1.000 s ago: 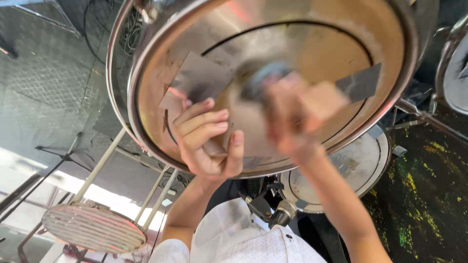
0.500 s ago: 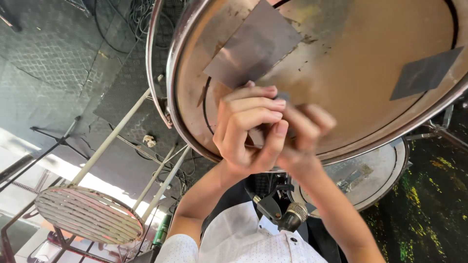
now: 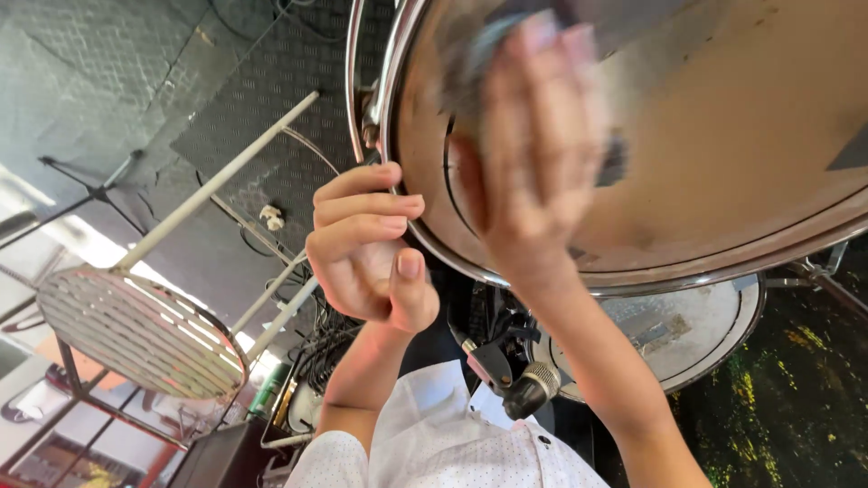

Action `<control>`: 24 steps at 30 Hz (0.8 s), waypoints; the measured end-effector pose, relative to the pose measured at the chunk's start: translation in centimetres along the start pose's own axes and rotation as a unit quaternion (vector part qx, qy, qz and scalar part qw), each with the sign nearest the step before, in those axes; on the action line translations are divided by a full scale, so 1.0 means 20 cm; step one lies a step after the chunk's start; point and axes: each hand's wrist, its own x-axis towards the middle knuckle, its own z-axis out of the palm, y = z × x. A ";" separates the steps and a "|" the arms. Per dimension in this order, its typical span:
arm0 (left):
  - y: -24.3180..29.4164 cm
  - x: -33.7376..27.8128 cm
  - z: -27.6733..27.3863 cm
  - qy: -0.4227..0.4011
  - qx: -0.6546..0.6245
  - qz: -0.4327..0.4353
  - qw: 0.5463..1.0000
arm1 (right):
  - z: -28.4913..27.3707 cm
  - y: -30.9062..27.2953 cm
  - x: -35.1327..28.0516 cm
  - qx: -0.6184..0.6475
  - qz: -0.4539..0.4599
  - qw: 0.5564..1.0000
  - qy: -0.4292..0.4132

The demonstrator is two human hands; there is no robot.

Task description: Cleaning musical instruments, amplifiers, and audio equipment with a cloth and connecting cables.

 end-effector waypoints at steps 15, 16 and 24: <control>0.08 -0.20 0.27 -0.166 0.008 0.034 0.986 | -0.38 0.72 -0.48 -0.040 0.095 0.984 0.148; 0.08 -0.19 0.30 -0.169 0.007 0.039 0.985 | -0.34 0.65 -0.44 -0.041 0.097 0.983 0.153; 0.20 -0.06 0.45 -0.196 0.163 0.133 0.958 | -0.35 0.41 -0.84 0.136 -0.079 0.970 -0.185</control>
